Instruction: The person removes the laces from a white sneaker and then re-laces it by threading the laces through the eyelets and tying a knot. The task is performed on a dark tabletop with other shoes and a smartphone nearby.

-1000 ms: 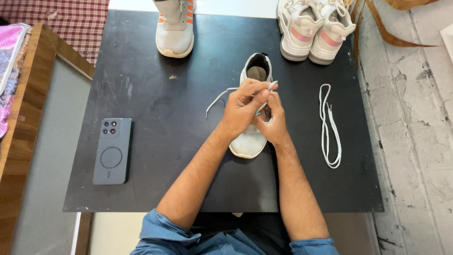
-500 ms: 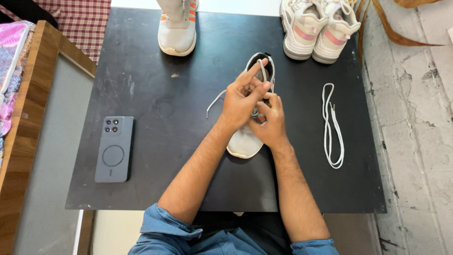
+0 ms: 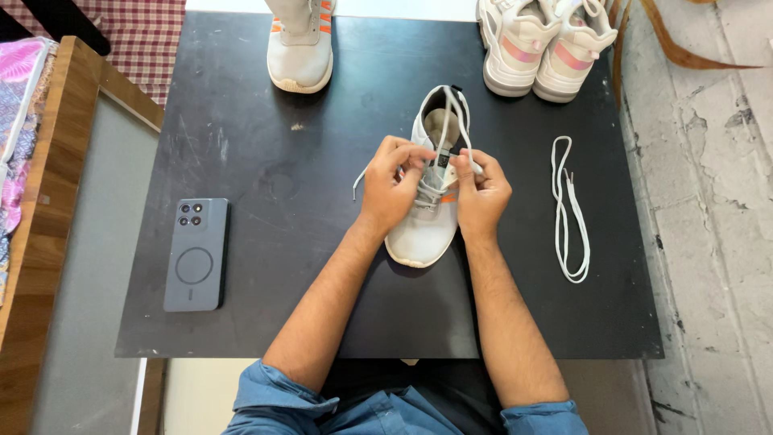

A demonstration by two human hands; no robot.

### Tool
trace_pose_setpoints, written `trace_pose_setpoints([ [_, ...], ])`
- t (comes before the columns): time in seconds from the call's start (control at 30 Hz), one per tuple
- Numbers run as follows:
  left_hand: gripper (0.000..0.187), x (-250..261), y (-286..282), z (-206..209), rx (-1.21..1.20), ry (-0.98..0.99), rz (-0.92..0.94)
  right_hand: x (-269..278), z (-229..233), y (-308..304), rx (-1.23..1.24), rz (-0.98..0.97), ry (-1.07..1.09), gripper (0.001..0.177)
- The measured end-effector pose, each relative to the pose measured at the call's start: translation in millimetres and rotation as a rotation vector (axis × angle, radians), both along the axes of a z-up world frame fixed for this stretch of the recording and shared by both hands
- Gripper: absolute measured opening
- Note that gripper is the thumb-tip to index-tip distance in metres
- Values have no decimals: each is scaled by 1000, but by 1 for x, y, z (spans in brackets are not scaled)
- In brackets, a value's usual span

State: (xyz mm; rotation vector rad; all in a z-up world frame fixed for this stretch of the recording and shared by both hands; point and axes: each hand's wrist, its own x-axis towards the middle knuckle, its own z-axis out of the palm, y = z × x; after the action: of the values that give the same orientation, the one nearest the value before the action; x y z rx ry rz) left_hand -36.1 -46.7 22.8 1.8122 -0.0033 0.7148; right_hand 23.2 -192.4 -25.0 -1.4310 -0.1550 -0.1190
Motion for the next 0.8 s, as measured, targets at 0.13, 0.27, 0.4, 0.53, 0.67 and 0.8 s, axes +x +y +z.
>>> trace_pose_setpoints([
  [0.13,27,-10,-9,0,141,70,118,-1,-3,-2,5,115,-198,21],
  [0.27,32,-11,-14,0,241,-1,209,-5,0,-3,-88,125,-279,13],
  [0.4,24,-11,-14,-2,241,6,227,-11,13,2,-265,84,-231,9],
  [0.53,18,-14,-12,-3,246,39,223,-16,20,9,-380,36,-258,11],
  [0.67,17,-15,-11,-6,202,30,218,-12,13,10,-334,73,-255,11],
  [0.8,20,-14,-10,-9,180,16,184,-5,3,5,-278,144,-203,10],
])
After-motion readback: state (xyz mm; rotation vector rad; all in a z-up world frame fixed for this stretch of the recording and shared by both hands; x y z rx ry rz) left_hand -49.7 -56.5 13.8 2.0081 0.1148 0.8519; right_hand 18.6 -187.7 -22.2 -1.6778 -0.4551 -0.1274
